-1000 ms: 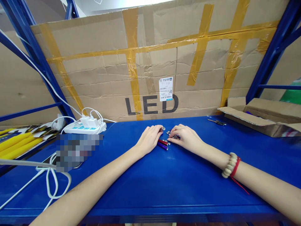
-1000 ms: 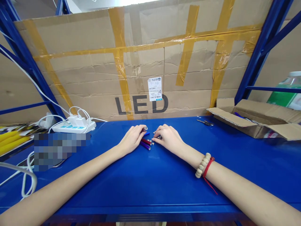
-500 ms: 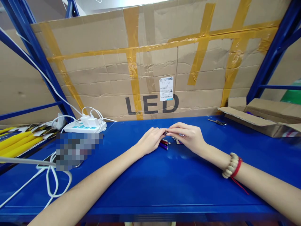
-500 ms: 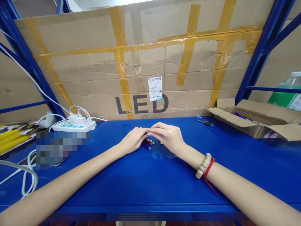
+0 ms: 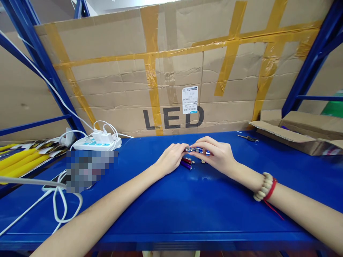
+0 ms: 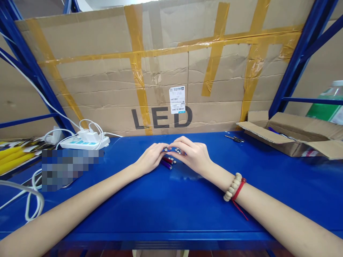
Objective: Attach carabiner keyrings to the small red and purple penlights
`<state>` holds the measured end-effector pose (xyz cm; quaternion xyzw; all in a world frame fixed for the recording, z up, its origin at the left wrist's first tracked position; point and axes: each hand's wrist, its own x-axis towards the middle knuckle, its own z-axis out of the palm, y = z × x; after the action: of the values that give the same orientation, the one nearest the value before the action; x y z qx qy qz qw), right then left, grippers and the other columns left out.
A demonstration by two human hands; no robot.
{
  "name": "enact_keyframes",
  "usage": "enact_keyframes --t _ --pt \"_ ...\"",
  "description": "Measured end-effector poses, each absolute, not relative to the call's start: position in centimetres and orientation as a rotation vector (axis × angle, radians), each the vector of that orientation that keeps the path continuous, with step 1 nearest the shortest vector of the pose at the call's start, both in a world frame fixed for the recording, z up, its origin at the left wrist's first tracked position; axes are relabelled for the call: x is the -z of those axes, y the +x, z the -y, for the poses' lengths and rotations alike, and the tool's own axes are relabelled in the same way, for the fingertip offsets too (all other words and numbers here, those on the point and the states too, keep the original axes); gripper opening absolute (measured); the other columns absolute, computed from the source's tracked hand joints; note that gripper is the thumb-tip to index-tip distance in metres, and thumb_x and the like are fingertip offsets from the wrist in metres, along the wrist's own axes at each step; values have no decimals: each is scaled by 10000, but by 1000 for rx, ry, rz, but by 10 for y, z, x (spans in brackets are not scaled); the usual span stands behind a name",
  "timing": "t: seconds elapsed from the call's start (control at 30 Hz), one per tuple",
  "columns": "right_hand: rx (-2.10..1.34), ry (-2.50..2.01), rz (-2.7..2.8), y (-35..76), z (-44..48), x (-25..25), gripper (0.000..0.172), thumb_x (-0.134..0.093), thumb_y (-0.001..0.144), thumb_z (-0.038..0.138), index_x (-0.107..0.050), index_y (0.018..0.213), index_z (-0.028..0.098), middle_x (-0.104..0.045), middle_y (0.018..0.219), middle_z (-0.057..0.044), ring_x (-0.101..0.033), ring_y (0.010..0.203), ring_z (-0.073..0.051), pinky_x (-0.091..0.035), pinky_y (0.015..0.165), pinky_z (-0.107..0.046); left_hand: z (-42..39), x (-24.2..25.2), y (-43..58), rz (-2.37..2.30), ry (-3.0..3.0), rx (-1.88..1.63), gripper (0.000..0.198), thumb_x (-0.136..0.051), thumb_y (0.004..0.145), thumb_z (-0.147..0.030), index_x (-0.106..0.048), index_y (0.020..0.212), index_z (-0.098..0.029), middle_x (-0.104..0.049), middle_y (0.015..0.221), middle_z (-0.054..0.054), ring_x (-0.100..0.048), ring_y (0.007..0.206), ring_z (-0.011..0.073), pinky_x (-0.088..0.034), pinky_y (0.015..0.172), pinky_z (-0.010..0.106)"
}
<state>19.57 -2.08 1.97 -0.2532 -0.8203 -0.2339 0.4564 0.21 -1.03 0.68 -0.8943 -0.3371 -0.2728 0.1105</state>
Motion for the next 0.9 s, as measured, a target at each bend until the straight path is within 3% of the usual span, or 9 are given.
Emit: enact_keyframes --t 0.33,0.5,0.6,0.77,0.9 --pt "872 -596 2032 195 20 -20 141 -559 846 300 -682 833 233 -692 854 26 -511 453 -27 -364 458 -175 10 -7 3 953 -2510 779 292 -268 956 -238 -503 1101 -144 -619 966 59 -530 846 170 -398 732 292" --pt "573 -813 2053 195 16 -18 236 -573 816 405 -662 709 214 -660 796 24 -539 488 -41 -335 433 -185 7 -6 1 1070 -2364 642 325 -337 930 -184 -526 1192 -225 -573 945 56 -483 859 187 -366 708 299" --pt "345 -964 2078 198 13 -16 295 -544 819 459 -643 698 209 -644 814 21 -530 480 -43 -333 446 -198 5 -4 -1 1141 -2364 579 344 -382 903 -124 -582 1146 -261 -543 969 59 -470 880 186 -353 708 292" --pt "199 -1094 2169 201 9 -15 248 -481 867 378 -655 772 229 -643 844 13 -561 529 -65 -326 467 -209 7 -6 0 1167 -2398 494 327 -399 899 -133 -668 1011 -282 -537 963 57 -464 904 196 -340 716 302" --pt "159 -1147 2238 200 9 -15 202 -468 869 321 -656 860 246 -639 859 13 -590 601 -84 -336 486 -204 11 -8 1 1155 -2310 488 331 -373 911 -158 -650 1051 -271 -528 1016 76 -457 937 214 -336 742 327"
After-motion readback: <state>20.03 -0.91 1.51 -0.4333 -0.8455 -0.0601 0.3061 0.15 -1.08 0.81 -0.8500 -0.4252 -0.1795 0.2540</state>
